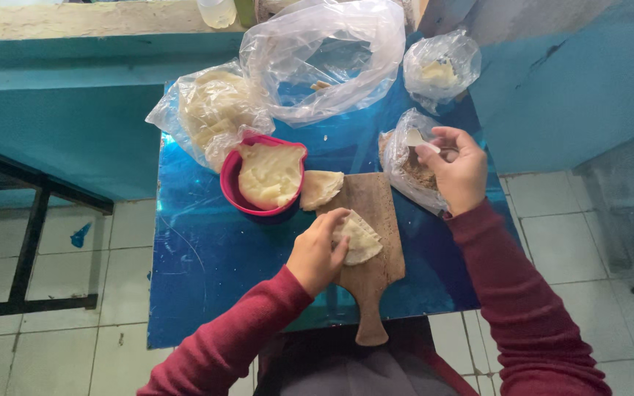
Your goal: The person cuts a round flat dough on a wooden board into wedge pieces using a knife, then folds and presses the pieces flat by hand. They spoon a brown sugar-like filling from a plastic bag onto a dough piece and fold the dough over the filling to form a filled pastry.
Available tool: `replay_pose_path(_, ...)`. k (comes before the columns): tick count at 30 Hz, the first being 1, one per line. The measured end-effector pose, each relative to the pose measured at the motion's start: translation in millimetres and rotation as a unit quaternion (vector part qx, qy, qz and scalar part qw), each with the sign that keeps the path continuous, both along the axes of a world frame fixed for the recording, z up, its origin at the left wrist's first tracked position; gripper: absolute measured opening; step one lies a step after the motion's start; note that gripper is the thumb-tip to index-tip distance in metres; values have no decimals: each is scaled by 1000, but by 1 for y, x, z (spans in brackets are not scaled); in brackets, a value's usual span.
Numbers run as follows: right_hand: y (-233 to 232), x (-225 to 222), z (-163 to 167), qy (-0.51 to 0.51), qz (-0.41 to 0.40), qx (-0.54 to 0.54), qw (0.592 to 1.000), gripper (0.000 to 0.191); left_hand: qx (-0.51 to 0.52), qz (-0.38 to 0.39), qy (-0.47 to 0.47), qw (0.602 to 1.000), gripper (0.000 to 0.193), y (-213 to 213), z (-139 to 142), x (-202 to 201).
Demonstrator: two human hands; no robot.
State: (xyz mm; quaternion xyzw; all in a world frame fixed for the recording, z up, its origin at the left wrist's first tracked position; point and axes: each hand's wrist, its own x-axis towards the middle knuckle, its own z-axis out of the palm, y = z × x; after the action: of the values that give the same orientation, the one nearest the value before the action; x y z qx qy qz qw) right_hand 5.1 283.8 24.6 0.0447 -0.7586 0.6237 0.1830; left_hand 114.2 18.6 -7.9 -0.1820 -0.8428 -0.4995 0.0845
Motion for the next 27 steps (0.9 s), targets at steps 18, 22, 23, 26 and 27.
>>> replay_pose_path(18, 20, 15, -1, 128, -139, 266, 945, 15, -202, 35, 0, 979, 25, -21, 23, 6)
replay_pose_path(22, 25, 12, -7, -35, -104, 101, 989, 17, -211, 23, -18, 977, 28, -20, 23, 7)
replay_pose_path(23, 28, 9, -8, -41, -92, 44, 994, 17, -213, 26, -22, 976, 28, -20, 22, 7)
replay_pose_path(26, 40, 8, -9, -79, -66, -88, 991, 15, -218, 31, -29, 975, 28, -20, 20, 7)
replay_pose_path(27, 45, 9, -10, -94, -60, -126, 986, 15, -217, 32, -29, 975, 28, -20, 20, 7)
